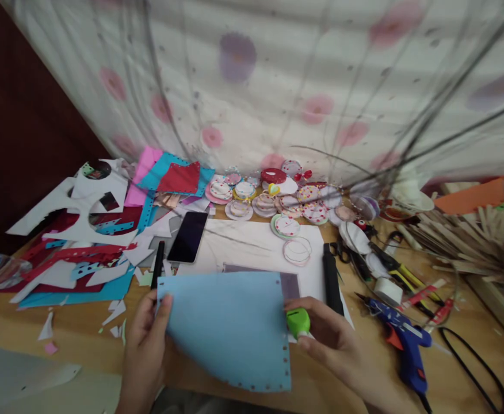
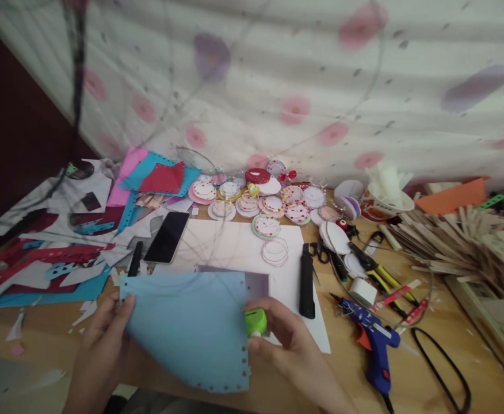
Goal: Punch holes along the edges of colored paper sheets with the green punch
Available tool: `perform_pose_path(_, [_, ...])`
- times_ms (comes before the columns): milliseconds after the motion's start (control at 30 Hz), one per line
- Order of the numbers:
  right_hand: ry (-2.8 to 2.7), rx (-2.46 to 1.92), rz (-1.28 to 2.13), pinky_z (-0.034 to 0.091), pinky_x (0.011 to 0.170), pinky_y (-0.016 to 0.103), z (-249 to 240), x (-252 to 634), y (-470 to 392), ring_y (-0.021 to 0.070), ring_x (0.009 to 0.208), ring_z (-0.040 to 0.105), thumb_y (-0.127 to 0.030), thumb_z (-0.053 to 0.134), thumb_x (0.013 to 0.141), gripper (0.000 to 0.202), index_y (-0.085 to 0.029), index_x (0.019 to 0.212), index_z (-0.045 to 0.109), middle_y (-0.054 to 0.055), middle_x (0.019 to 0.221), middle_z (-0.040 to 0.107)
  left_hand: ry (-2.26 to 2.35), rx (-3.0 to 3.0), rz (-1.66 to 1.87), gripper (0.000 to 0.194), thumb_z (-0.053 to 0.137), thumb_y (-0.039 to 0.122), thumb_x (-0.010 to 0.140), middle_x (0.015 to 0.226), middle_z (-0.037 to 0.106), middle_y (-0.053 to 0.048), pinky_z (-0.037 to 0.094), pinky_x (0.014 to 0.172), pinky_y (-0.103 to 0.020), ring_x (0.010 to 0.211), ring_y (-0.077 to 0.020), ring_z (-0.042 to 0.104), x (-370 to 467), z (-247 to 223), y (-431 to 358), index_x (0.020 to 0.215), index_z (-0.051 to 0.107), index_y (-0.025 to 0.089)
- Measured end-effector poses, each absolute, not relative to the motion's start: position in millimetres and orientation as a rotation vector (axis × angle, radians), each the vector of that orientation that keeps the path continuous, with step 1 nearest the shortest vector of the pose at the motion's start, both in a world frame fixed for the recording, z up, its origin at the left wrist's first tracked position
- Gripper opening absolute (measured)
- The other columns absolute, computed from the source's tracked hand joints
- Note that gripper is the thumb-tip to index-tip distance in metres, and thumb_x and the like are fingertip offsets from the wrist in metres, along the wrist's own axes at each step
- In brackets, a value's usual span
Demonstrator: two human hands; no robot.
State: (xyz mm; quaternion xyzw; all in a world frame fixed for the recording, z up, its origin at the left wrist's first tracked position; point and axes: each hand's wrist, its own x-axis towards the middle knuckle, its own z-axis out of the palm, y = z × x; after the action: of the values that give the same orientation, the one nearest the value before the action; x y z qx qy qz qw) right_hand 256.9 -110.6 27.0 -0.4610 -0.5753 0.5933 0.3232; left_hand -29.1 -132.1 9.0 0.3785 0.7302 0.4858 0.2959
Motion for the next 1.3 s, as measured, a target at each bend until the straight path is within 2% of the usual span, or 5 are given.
perform_pose_path(300, [-1.960,-1.352,1.229,0.045,0.091,0.036,45.8,264.5,-110.9,0.0251,0.105,0.057,-0.035,0.065,0.083,0.028,-0.029,0.109,0.056,0.005,0.109,0.062,1.899,1.221,1.379,0.027,0.066,0.039,0.078,0.112,0.059,-0.006,0.050,0.089,-0.037,0.102,-0.0245,0.058,-31.6,30.4,-156.7,0.100,0.057,0.025])
perform_pose_path(433, [-2.245,-1.241,1.154,0.048,0.083,0.032,73.0,254.0,-109.3,0.0224,0.098,0.058,-0.029,0.065,0.083,0.029,-0.029,0.110,0.056,0.004,0.106,0.061,1.533,1.331,1.339,0.009,0.062,0.028,0.081,0.090,0.060,-0.001,0.053,0.069,-0.027,0.077,-0.0169,0.060,4.1,58.7,-156.0,0.090,0.061,0.027])
perform_pose_path(633, [-2.420,-1.119,1.005,0.047,0.079,0.035,81.7,222.0,-105.6,0.0239,0.094,0.057,-0.013,0.070,0.073,0.042,-0.019,0.112,0.053,0.007,0.102,0.062,1.175,1.209,0.862,0.041,0.070,0.019,0.071,0.095,0.064,-0.004,0.053,0.074,-0.027,0.084,-0.0186,0.063,48.2,56.4,-136.5,0.110,0.056,0.022])
perform_pose_path(1000, [-2.029,-1.193,1.318,0.046,0.082,0.027,46.9,233.3,-99.5,0.0155,0.093,0.061,-0.015,0.053,0.090,0.051,-0.032,0.133,0.034,-0.001,0.103,0.063,0.999,0.460,0.995,0.028,0.070,0.033,0.080,0.086,0.064,0.001,0.050,0.070,-0.021,0.072,-0.0102,0.061,35.5,37.7,-124.8,0.102,0.060,0.020])
perform_pose_path(1300, [-1.757,-1.315,1.399,0.041,0.056,0.021,36.9,239.1,-95.3,0.0135,0.064,0.056,-0.033,0.061,0.085,0.013,-0.021,0.082,0.066,-0.001,0.070,0.063,0.912,0.493,1.001,0.041,0.075,0.044,0.074,0.076,0.062,0.000,0.045,0.055,-0.018,0.064,-0.0102,0.060,22.2,28.5,-112.5,0.101,0.060,0.017])
